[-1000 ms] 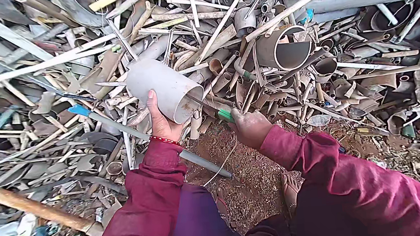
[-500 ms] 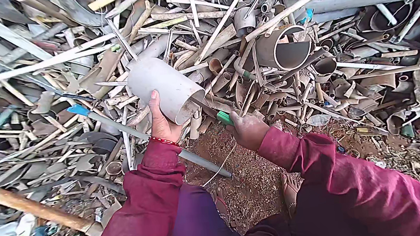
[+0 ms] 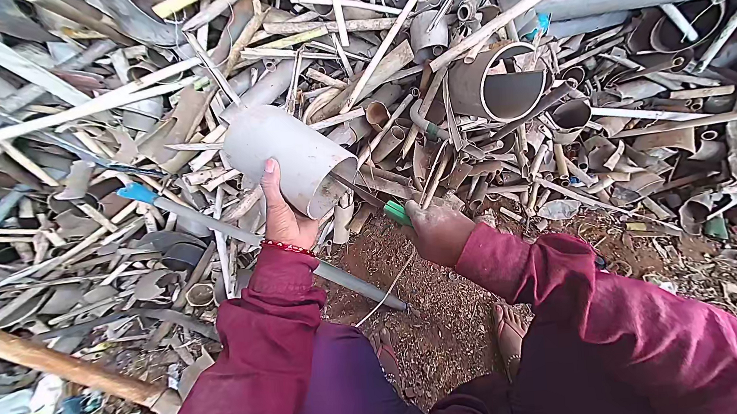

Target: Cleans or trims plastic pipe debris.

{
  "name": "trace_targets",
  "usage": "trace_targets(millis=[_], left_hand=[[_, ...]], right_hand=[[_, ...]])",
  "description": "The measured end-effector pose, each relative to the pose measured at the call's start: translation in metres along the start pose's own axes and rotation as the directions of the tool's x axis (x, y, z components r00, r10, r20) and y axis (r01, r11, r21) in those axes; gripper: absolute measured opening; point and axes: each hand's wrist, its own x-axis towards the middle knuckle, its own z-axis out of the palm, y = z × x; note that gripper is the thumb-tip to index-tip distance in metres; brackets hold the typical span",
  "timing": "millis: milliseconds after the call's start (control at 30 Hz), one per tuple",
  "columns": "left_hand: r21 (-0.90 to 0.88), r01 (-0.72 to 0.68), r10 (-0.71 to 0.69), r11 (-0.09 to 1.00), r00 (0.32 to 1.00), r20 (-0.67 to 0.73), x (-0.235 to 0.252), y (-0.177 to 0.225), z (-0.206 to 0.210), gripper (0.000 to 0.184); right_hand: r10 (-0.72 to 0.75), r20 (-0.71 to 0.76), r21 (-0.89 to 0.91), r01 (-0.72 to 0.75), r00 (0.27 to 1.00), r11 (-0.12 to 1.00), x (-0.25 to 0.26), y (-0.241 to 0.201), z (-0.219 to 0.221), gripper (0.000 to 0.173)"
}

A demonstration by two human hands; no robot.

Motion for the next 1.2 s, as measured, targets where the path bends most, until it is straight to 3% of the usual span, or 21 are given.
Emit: trace_targets(millis=[100,200,333,467,567,700,833,967,1100,1200], left_hand=[[0.016,0.011,-0.011,1.0,1.0,-0.018,-0.004,0.0,0.0,0.051],[0.012,0.019,-0.019,1.0,1.0,-0.005,-0.003,0.001,-0.003,0.053],[0.008,0.033,-0.033,0.999,0.998,-0.05,-0.001,0.002,0.001,0.049],[0.011,0.038,-0.037,0.999,0.998,-0.053,0.0,0.003,-0.003,0.053],[0.025,0.026,-0.025,0.999,0.998,-0.06,0.0,0.002,-0.004,0.052],[0.013,0.03,-0.029,0.999,0.995,-0.092,0.003,0.004,-0.004,0.052],[0.025,0.032,-0.028,0.999,0.992,-0.126,0.001,0.002,-0.005,0.054],[0.015,0.042,-0.039,0.999,0.987,-0.155,0.0,0.002,-0.005,0.059],[0.03,0.021,-0.017,0.999,0.989,-0.147,0.005,0.001,-0.005,0.053],[0.023,0.01,-0.007,1.0,0.992,-0.126,0.002,0.001,-0.007,0.058]], right_hand=[[-0.064,0.115,0.047,0.059,0.991,0.997,-0.003,-0.001,-0.003,0.039],[0.035,-0.006,-0.023,-0.035,0.999,0.999,-0.002,-0.003,-0.001,0.038],[-0.092,0.116,0.041,0.088,0.989,0.995,-0.007,0.0,-0.004,0.037],[0.017,0.018,-0.015,-0.017,1.0,1.0,-0.004,0.001,-0.004,0.037],[-0.076,0.158,0.063,0.067,0.984,0.996,-0.009,0.0,-0.006,0.036],[0.027,0.067,-0.059,-0.024,0.997,0.998,-0.006,-0.002,-0.007,0.039],[-0.056,0.17,0.001,0.057,0.984,0.998,-0.009,-0.004,-0.006,0.037],[0.051,0.042,-0.062,-0.048,0.998,0.997,-0.009,-0.005,-0.003,0.035],[-0.021,0.178,0.016,0.018,0.984,1.0,-0.014,-0.009,-0.006,0.038],[0.074,0.075,-0.027,-0.072,0.994,0.997,-0.016,-0.011,-0.006,0.036]])
